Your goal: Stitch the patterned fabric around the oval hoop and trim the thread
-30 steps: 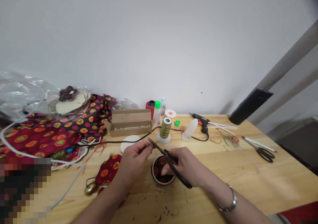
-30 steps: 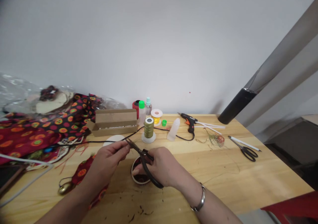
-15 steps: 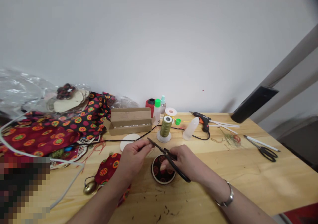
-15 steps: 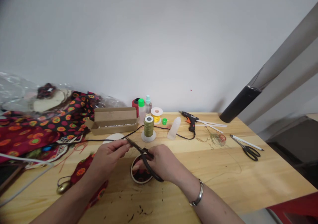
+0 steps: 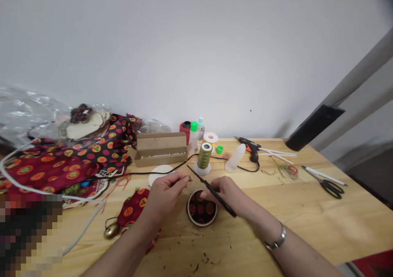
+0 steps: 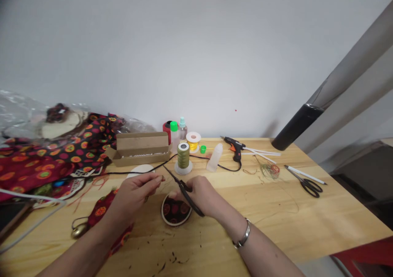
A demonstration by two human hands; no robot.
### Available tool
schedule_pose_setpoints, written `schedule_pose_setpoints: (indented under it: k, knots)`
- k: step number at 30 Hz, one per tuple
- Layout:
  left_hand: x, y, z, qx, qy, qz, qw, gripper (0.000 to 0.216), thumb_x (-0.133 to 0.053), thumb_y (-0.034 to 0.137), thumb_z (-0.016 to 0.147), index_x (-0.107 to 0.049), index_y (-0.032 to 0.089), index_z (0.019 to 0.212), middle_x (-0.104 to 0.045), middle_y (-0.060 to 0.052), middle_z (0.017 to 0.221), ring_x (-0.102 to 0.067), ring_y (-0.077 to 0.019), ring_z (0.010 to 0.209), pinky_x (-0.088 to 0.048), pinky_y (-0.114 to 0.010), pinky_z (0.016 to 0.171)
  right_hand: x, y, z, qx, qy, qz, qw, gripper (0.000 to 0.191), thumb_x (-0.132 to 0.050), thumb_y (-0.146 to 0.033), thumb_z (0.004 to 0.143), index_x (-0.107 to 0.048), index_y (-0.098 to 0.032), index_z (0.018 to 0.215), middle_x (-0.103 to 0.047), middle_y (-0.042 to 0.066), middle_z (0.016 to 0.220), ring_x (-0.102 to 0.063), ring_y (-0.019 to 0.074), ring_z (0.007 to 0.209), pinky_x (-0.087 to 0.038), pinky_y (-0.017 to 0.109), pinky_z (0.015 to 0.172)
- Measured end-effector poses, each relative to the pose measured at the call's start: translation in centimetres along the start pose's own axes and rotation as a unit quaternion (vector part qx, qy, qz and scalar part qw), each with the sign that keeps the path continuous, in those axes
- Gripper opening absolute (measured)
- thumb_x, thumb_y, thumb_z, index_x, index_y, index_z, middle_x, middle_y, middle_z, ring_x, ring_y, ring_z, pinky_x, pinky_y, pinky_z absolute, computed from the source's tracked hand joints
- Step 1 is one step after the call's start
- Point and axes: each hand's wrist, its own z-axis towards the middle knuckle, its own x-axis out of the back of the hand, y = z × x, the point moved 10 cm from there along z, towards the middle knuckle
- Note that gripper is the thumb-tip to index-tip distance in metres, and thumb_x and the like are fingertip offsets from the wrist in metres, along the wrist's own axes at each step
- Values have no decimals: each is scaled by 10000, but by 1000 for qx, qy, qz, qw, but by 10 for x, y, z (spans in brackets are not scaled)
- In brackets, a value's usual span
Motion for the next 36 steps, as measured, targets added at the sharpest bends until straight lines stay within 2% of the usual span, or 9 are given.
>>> schedule_pose_setpoints:
  k: [4,7,11,15,19,23,28,31,36]
  knots:
    - [-5,-12,1,36,-20,-60,997,262,-684,380,687,-710,123,725,-425,57,476,-303,-66,457,-193,-201,440,8,-26,-4,49,-33,-14,998,497,-530,-611,737,-474,-148,566,-368,-59,468,-291,55,442,-202,195,398]
    - [-12,-19,1,64,-42,-166,983,253,-710,320,670,-715,123,829,-487,45,511,-343,-58,463,-213,-187,445,13,-36,-5,73,-43,-18,996,516,-420,-620,802,-526,-139,648,-389,-49,500,-307,59,441,-213,195,399]
    - [-16,-21,0,94,-45,-279,955,235,-712,138,568,-730,90,796,-638,-49,667,-463,-78,537,-322,-196,504,10,-31,-3,76,-52,-15,996,554,-349,-625,829,-550,-131,677,-387,-46,506,-297,58,429,-218,198,397]
    - [-18,-22,-2,104,-43,-293,950,200,-716,140,576,-737,83,766,-652,-63,661,-479,-72,523,-346,-191,502,4,-23,-1,80,-63,-2,995,508,-404,-597,819,-518,-138,635,-364,-52,504,-292,63,454,-213,205,415]
    - [-19,-27,-1,111,-41,-280,953,209,-757,169,584,-738,92,778,-639,-45,630,-495,-66,525,-369,-175,504,10,-17,-1,91,-19,-20,996,414,-533,-545,767,-539,-135,709,-410,-45,586,-332,77,524,-254,199,452]
    - [-20,-29,-1,117,-50,-280,951,169,-757,182,618,-727,89,756,-613,-28,607,-489,-55,517,-367,-154,486,16,-14,-2,99,32,-94,990,342,-566,-495,762,-568,-157,812,-488,-30,654,-398,99,569,-297,205,496]
    - [-17,-30,-1,124,-41,-290,948,177,-778,200,599,-705,77,703,-583,-14,575,-467,-50,485,-346,-148,450,22,-24,-6,113,104,-178,972,336,-624,-487,717,-574,-174,828,-572,5,743,-469,131,628,-328,227,542]
    - [-16,-30,-1,129,-31,-302,944,190,-787,201,588,-699,73,699,-574,-10,573,-461,-46,477,-337,-144,443,23,-28,-8,120,129,-207,962,346,-644,-472,707,-584,-167,859,-598,35,783,-523,160,683,-358,249,587]
    - [-13,-29,1,118,-12,-319,940,217,-794,219,584,-694,60,693,-574,-7,582,-362,-3,421,-248,-128,394,23,-29,-8,130,149,-247,949,361,-624,-479,725,-588,-160,892,-616,62,811,-564,190,736,-381,269,609]
